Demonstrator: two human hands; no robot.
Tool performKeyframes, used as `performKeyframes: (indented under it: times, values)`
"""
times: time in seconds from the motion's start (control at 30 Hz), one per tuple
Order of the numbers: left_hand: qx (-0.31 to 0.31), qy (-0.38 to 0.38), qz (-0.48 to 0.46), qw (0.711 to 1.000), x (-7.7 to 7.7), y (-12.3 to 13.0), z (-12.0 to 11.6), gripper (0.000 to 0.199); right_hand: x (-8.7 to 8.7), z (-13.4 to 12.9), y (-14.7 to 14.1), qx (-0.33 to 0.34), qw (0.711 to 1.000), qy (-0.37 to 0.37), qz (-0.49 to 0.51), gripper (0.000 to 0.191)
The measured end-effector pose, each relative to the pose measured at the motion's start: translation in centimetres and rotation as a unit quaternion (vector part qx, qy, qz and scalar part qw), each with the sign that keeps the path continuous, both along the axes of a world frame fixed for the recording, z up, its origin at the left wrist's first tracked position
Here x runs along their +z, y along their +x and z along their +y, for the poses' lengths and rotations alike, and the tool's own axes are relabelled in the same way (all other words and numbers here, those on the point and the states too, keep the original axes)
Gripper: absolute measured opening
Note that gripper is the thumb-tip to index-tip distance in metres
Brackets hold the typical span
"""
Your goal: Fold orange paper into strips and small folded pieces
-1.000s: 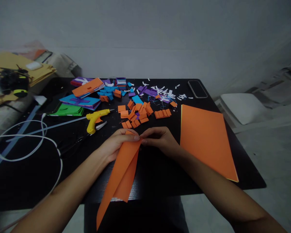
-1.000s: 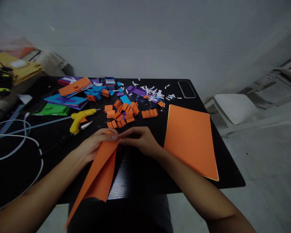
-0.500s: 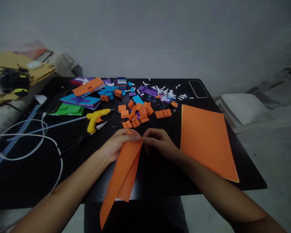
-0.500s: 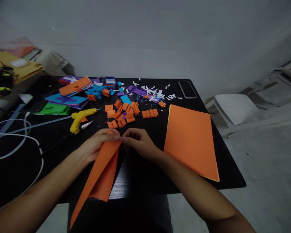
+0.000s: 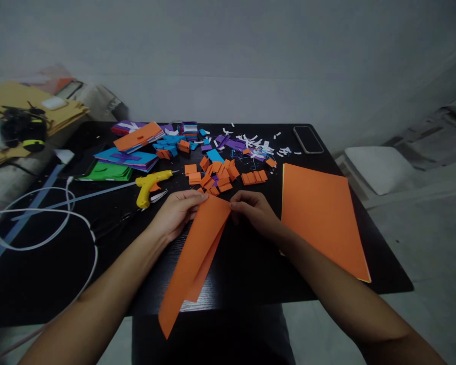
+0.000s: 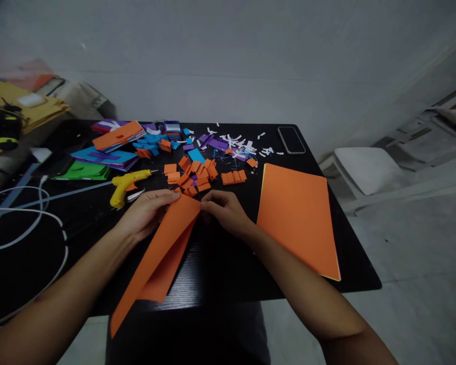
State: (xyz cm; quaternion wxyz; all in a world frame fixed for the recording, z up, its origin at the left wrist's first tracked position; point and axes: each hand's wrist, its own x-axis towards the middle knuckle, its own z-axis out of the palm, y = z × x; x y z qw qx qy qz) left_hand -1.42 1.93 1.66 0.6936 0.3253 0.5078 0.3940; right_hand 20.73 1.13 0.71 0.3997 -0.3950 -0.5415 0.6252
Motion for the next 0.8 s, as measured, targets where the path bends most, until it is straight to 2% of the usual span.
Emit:
performKeyframes:
  times: [0.27, 0.43, 0.63, 0.8]
  values:
    - [-0.018, 0.019, 0.029, 0.999, -0.46, -0.09, 0.11, 0.036, -0.17, 0.28, -0.13, 0.0, 1.0, -0.005, 0.002, 0.016]
    - [0.011, 0.064, 0.062, 0.996, -0.38, -0.01, 0.06, 0.036, -0.3, 0.49, -0.06, 0.005, 1.0, 0.007, 0.006, 0.015]
    - [0.006, 0.061, 0.053, 0.997, -0.49, 0.1, 0.05, 0.034, -0.26, 0.53, 0.07, 0.006, 1.0, 0.017, -0.003, 0.014]
    - [0.029, 0.079, 0.044, 0.995, -0.39, 0.3, -0.18, 0.032, -0.21, 0.57, 0.16, 0.008, 1.0, 0.025, -0.014, 0.015]
